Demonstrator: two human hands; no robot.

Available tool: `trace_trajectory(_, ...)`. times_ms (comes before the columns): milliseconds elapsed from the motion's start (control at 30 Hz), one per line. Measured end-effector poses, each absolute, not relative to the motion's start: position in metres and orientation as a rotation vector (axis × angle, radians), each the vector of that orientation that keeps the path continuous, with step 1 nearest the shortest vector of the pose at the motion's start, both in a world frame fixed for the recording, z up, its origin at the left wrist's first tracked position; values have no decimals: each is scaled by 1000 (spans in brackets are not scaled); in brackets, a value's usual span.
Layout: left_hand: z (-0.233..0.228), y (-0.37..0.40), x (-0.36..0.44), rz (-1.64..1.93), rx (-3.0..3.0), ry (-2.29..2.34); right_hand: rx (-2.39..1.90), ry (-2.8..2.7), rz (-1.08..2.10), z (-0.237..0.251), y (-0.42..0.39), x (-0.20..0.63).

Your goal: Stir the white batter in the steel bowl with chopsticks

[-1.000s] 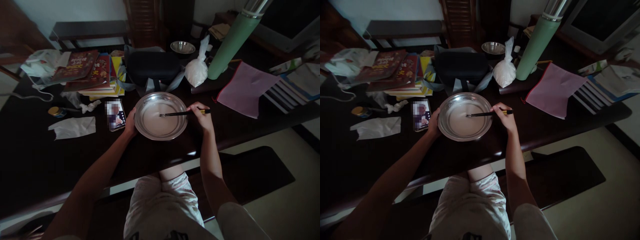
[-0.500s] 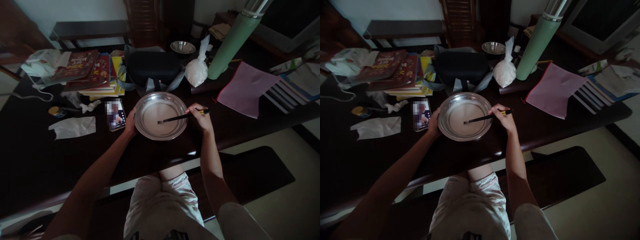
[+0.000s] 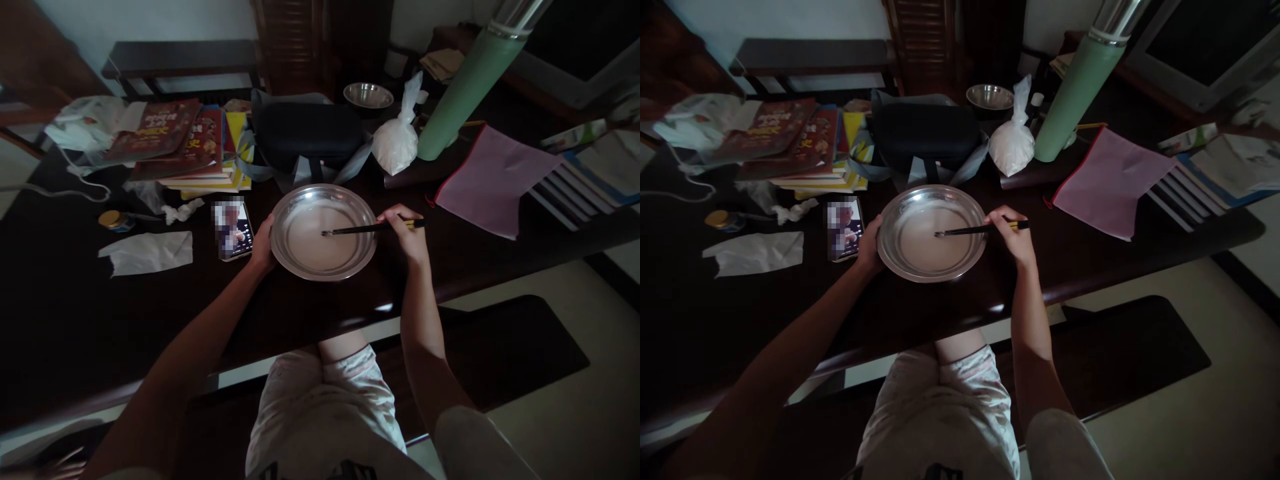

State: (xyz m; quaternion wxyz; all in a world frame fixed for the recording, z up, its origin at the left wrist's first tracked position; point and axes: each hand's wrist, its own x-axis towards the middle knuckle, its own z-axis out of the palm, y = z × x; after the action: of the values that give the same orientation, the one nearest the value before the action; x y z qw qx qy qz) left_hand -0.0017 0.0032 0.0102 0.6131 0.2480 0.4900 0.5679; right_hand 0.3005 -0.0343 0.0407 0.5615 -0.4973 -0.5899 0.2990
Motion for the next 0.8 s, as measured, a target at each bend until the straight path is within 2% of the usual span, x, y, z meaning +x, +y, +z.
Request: trace_trajectory(800,3,6,-6,1279,576,1108,-1150,-1445,747,40,-34,299)
